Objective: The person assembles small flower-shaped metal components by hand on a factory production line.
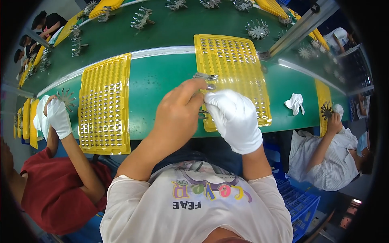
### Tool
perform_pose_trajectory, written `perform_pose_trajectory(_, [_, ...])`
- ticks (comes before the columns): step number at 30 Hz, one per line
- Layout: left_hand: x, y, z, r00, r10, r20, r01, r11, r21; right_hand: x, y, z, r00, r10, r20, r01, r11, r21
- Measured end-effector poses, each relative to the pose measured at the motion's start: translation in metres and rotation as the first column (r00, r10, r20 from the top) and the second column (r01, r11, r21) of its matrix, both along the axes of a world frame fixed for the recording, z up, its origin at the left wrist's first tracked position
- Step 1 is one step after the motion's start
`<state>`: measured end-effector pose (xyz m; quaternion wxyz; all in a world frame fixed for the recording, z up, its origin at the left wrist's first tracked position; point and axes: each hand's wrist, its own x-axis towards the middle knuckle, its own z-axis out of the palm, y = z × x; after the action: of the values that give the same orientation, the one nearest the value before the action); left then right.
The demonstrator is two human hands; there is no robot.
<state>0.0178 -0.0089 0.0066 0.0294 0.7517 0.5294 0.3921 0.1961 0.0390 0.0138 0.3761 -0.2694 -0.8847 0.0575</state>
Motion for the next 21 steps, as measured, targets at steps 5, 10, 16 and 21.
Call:
perform_pose_trajectory(5, [0.000, 0.000, 0.007, 0.992, -0.048, 0.116, 0.058, 0.995, -0.085, -0.002, 0.012, -0.010, 0.971, 0.056, -0.234, -0.111, 0.967, -0.228])
perform_pose_trajectory(10, [-0.010, -0.010, 0.010, 0.909, -0.161, 0.386, 0.244, 0.954, -0.176, 0.001, 0.005, -0.005, 0.941, -0.025, -0.338, -0.106, 0.925, -0.364])
perform_pose_trajectory(16, [-0.011, -0.006, 0.006, 0.950, -0.226, 0.215, 0.255, 0.960, -0.117, 0.009, 0.005, -0.010, 0.921, -0.028, -0.390, -0.125, 0.924, -0.361])
perform_pose_trajectory(21, [-0.009, -0.005, -0.003, 0.973, -0.188, 0.138, 0.188, 0.982, 0.013, 0.006, 0.005, -0.011, 0.930, -0.007, -0.367, -0.111, 0.947, -0.300])
